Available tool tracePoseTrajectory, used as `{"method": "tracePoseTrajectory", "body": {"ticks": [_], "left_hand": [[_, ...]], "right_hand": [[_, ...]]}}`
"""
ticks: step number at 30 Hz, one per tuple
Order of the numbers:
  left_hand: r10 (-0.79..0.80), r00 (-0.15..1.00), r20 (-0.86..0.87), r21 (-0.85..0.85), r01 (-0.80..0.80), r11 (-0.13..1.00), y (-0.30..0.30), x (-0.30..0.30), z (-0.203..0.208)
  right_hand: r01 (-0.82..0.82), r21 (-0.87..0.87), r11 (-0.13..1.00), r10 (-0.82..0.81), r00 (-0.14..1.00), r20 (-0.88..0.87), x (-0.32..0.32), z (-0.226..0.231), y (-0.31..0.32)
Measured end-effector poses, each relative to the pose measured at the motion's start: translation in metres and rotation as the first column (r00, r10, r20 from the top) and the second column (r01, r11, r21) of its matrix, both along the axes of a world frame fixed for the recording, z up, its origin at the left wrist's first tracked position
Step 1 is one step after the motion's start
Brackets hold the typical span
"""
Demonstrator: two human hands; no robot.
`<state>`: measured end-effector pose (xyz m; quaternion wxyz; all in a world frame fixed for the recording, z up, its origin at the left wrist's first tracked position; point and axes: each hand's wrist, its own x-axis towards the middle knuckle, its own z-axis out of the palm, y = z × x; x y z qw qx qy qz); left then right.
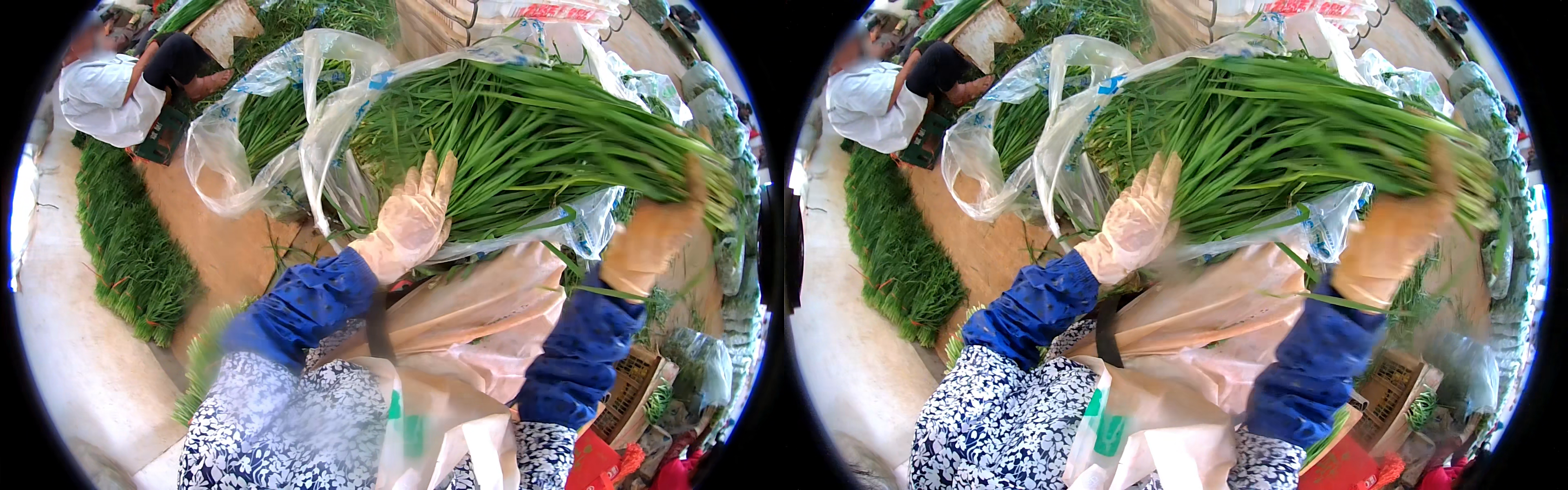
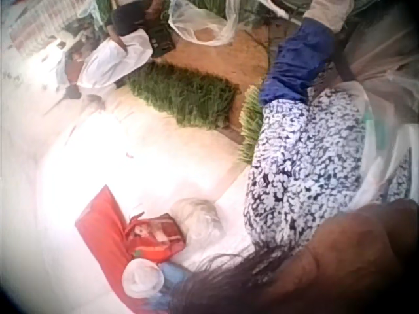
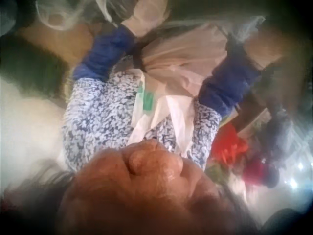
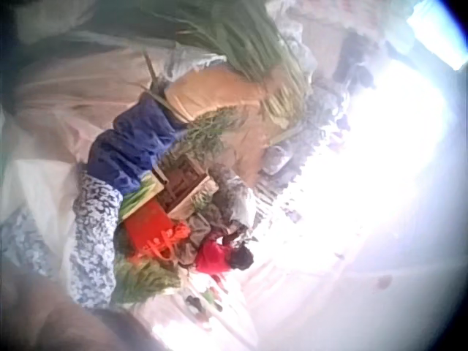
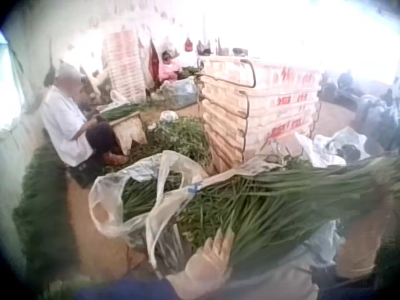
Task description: The person sorts bunches of green onions from a plastic bag and secures them with red rubber bands.
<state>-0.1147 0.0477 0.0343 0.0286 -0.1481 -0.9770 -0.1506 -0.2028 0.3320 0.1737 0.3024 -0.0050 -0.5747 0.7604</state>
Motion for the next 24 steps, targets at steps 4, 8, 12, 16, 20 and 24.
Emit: {"method": "tracePoseTrajectory", "body": {"ticks": [4,8,12,16,20,24], "left_hand": [[0.024,0.995,-0.093,-0.177,-0.040,0.983,-0.004,-0.006,-0.024],[0.031,0.997,0.074,-0.129,-0.021,0.991,0.002,-0.008,-0.004],[-0.033,0.983,0.178,0.005,0.033,0.999,-0.006,-0.014,-0.003],[-0.137,0.942,0.306,0.009,0.141,0.990,-0.026,-0.017,0.059],[-0.411,0.906,0.096,0.392,0.345,0.853,-0.005,-0.011,0.147],[-0.498,0.828,-0.259,0.590,0.544,0.597,0.065,-0.025,0.224]], "right_hand": [[0.206,-0.113,0.972,-0.225,0.954,-0.197,0.009,0.034,0.108],[0.398,-0.045,0.916,-0.396,0.883,-0.253,0.065,0.069,0.257],[0.681,0.635,0.364,-0.625,0.684,-0.375,0.139,0.041,0.366],[0.240,-0.328,0.914,-0.334,0.903,-0.271,0.170,0.058,0.330],[0.276,-0.255,0.927,-0.351,0.878,-0.326,0.215,0.087,0.277],[-0.138,-0.195,0.971,0.049,0.914,-0.402,0.234,0.100,0.206]]}}
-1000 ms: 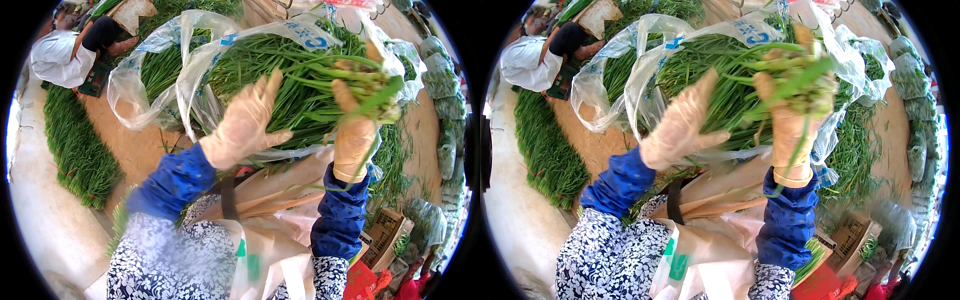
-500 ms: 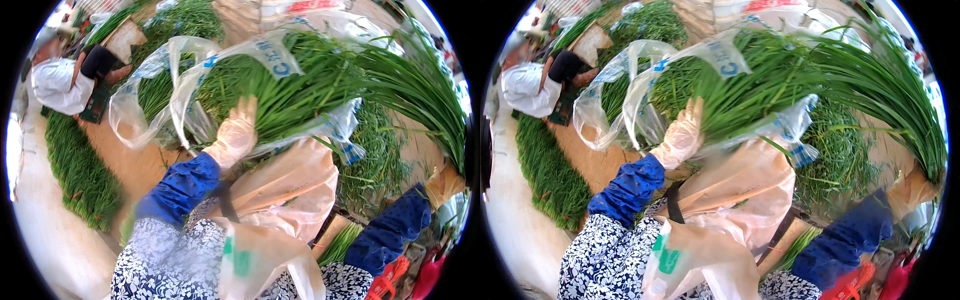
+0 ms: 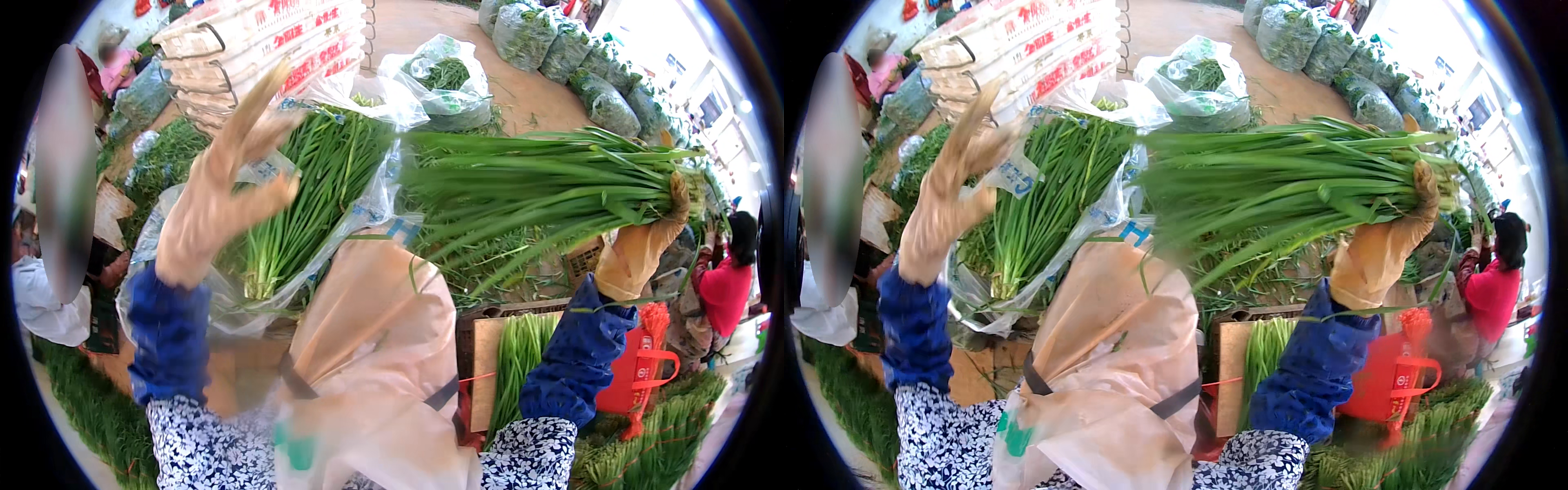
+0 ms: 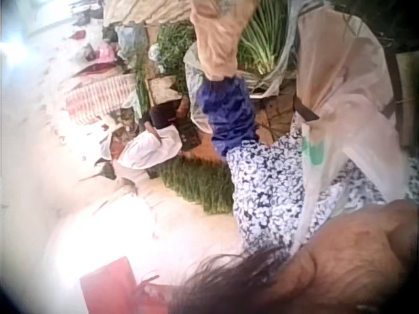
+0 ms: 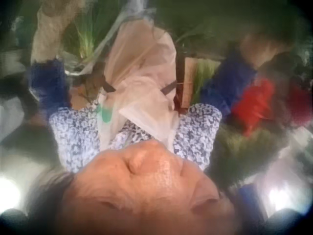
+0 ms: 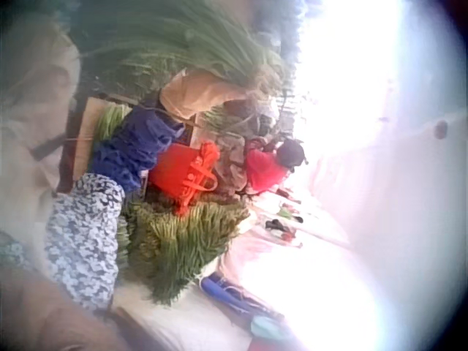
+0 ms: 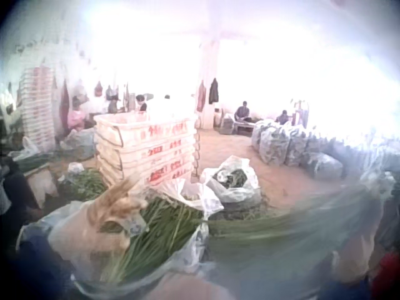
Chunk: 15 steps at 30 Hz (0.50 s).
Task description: The person sorts bunches of green onions from a plastic bag and secures them with red rubber bands.
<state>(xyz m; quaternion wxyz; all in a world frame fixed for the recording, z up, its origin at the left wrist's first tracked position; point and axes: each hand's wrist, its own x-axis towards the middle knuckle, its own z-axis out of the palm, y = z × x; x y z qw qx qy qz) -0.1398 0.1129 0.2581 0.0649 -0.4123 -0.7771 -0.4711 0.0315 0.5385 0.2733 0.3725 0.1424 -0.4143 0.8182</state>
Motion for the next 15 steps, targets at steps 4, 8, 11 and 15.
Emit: {"method": "tracePoseTrajectory", "body": {"ticks": [4,8,11,15], "left_hand": [[-0.381,0.878,0.291,0.118,0.362,0.925,0.075,-0.044,0.022],[-0.697,0.100,0.710,0.525,0.584,0.619,0.083,-0.056,-0.105],[-0.740,-0.496,0.455,0.840,-0.038,0.541,0.063,0.054,-0.165],[-0.548,-0.429,0.718,0.643,0.107,0.758,0.035,0.113,-0.159]], "right_hand": [[0.227,-0.074,0.971,-0.220,0.972,0.086,-0.002,-0.032,-0.056],[-0.024,-0.372,0.928,0.073,0.991,0.117,-0.022,-0.071,-0.134],[-0.213,-0.451,0.867,0.316,0.934,0.166,-0.019,-0.116,-0.115],[-0.132,-0.488,0.863,0.309,0.902,0.302,-0.023,-0.182,-0.100]]}}
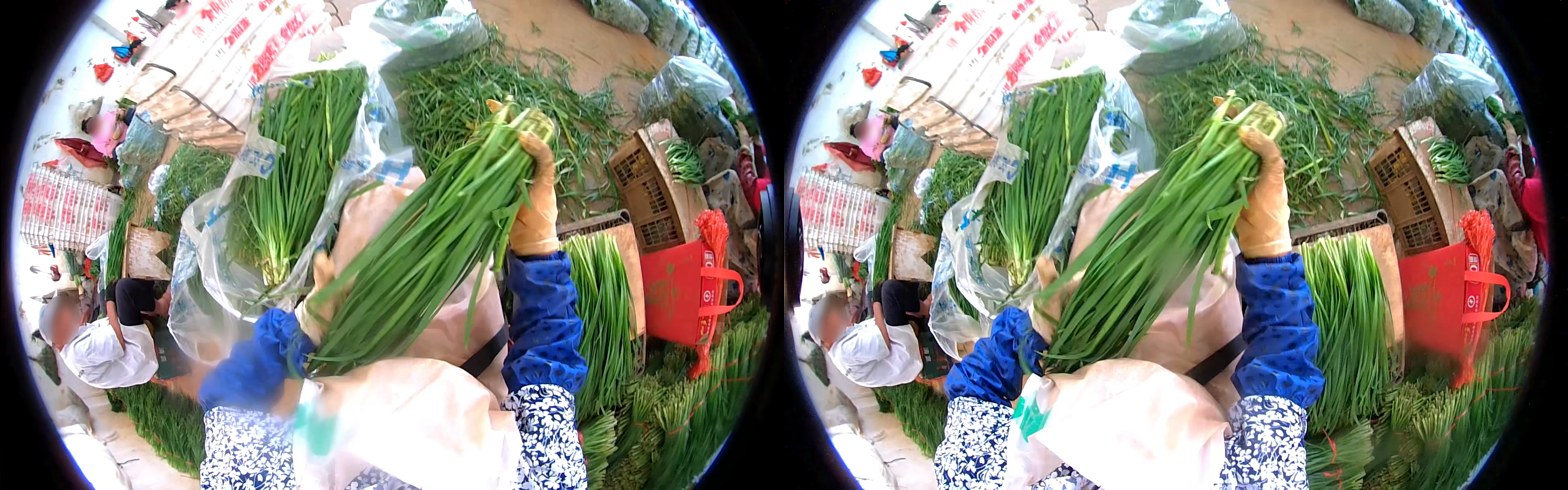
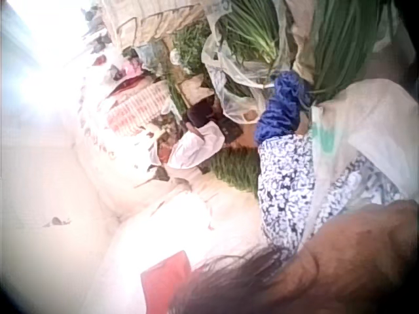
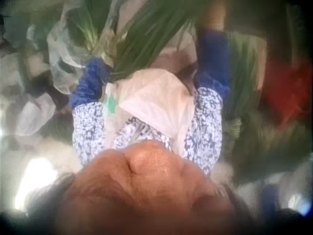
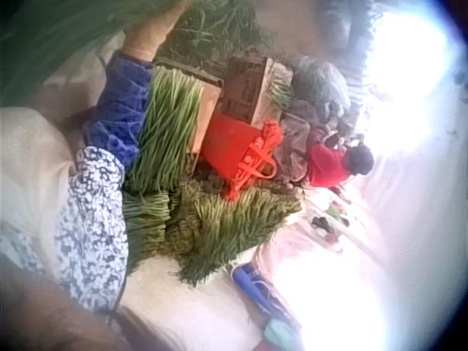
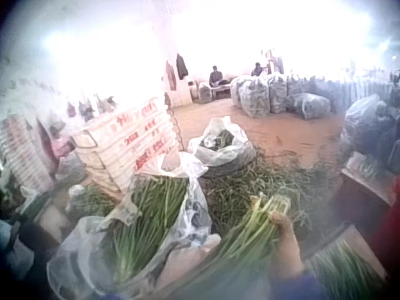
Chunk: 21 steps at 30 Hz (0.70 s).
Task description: The person sorts bunches of green onions from a plastic bag and secures them with red rubber bands.
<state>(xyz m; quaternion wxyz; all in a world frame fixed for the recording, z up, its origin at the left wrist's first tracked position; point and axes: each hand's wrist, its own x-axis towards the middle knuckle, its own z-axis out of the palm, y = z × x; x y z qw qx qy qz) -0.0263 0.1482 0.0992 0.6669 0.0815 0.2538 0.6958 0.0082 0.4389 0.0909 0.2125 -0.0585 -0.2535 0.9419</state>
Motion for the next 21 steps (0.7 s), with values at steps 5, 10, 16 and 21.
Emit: {"method": "tracePoseTrajectory", "body": {"ticks": [5,10,16,21], "left_hand": [[-0.192,0.974,-0.118,-0.453,0.119,0.883,0.005,0.015,-0.005],[-0.083,0.996,0.015,-0.453,0.081,0.888,-0.005,0.014,-0.020],[-0.297,0.949,-0.107,-0.539,0.196,0.819,0.018,-0.003,-0.016],[-0.323,0.911,-0.256,-0.470,0.175,0.865,0.044,-0.028,0.029]], "right_hand": [[-0.566,0.822,0.062,-0.636,0.613,0.470,0.001,-0.127,0.053],[-0.387,0.829,0.404,-0.591,0.581,0.559,0.101,-0.069,-0.026],[-0.376,0.923,0.085,-0.206,0.899,0.386,0.084,-0.045,-0.118],[-0.121,0.992,-0.045,-0.361,0.928,0.097,0.076,0.000,-0.100]]}}
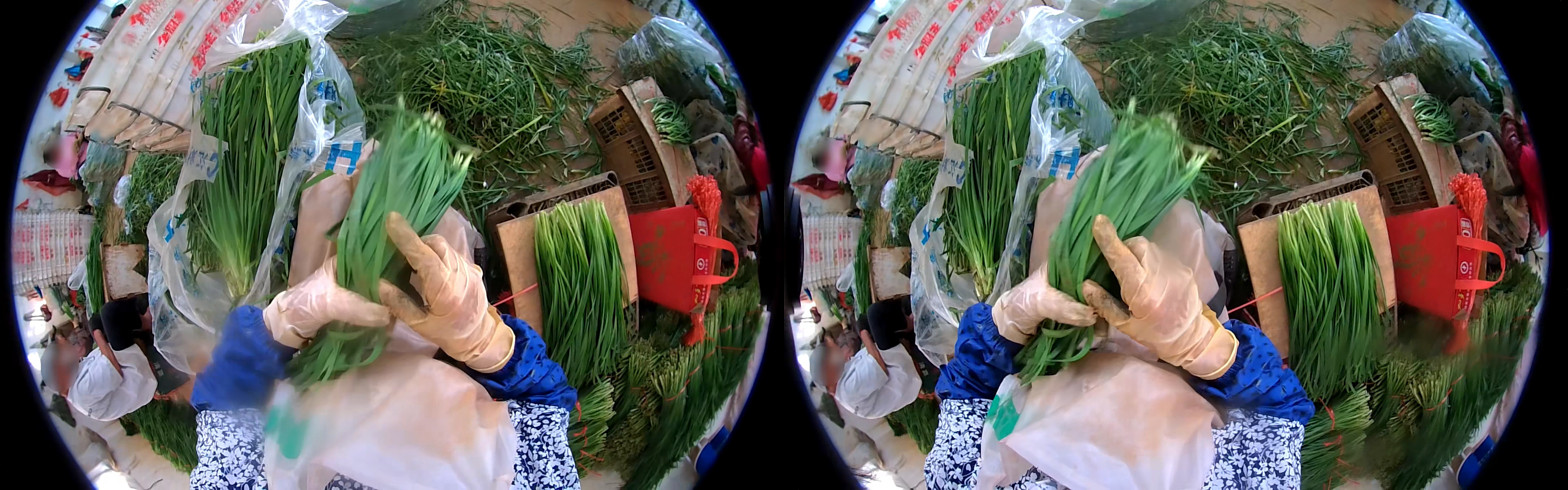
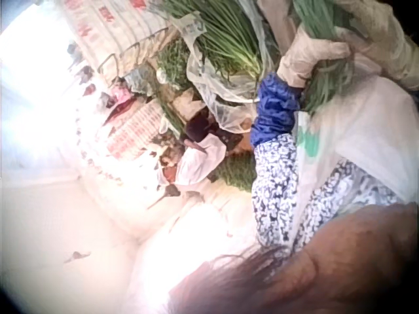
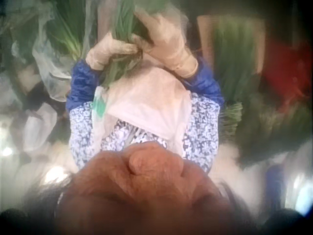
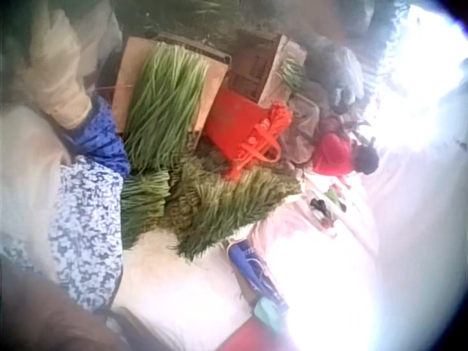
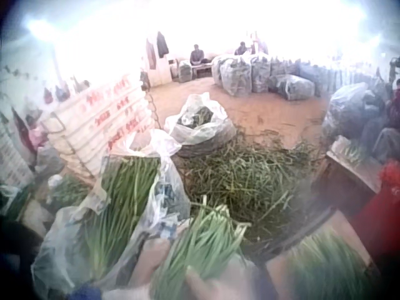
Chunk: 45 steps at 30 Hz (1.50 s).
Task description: The person sorts bunches of green onions from a plastic bag and secures them with red rubber bands.
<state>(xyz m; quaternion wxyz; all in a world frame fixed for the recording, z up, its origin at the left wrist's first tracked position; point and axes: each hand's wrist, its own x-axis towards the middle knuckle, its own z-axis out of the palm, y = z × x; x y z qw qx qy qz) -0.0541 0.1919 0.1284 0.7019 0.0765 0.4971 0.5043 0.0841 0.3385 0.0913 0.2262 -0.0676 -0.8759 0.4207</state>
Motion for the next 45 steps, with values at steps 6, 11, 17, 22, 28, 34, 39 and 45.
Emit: {"method": "tracePoseTrajectory", "body": {"ticks": [6,11,17,22,28,34,39,45], "left_hand": [[0.309,0.921,0.237,-0.241,-0.252,0.937,-0.033,0.031,-0.056],[0.068,0.996,0.061,-0.336,-0.044,0.941,-0.044,0.007,-0.031],[-0.077,0.994,0.079,-0.462,0.105,0.881,-0.075,0.004,-0.016],[-0.054,0.998,0.012,-0.447,0.054,0.893,-0.117,0.012,-0.002],[-0.100,0.995,-0.011,-0.366,0.089,0.926,-0.130,0.004,-0.015],[-0.384,0.884,-0.266,-0.516,0.206,0.832,-0.118,0.010,0.011],[-0.586,0.362,-0.725,-0.507,0.296,0.810,-0.116,0.003,0.006],[-0.596,0.188,-0.781,-0.544,0.266,0.796,-0.134,0.011,-0.005]], "right_hand": [[-0.070,-0.159,0.985,0.098,0.980,0.174,-0.007,-0.063,-0.030],[-0.038,-0.416,0.909,0.154,0.956,0.249,0.010,-0.064,0.013],[0.231,0.182,0.956,-0.256,0.958,0.127,-0.044,-0.106,0.082],[0.090,0.263,0.961,-0.133,0.979,0.152,-0.082,-0.129,0.074],[0.353,0.347,0.869,-0.494,0.652,0.575,-0.092,-0.173,0.186],[-0.074,-0.326,0.942,0.252,0.798,0.548,-0.136,-0.104,0.121],[0.117,-0.731,0.672,0.334,0.833,0.440,-0.119,-0.120,0.106],[0.073,-0.728,0.682,0.166,0.953,0.251,-0.105,-0.132,0.116]]}}
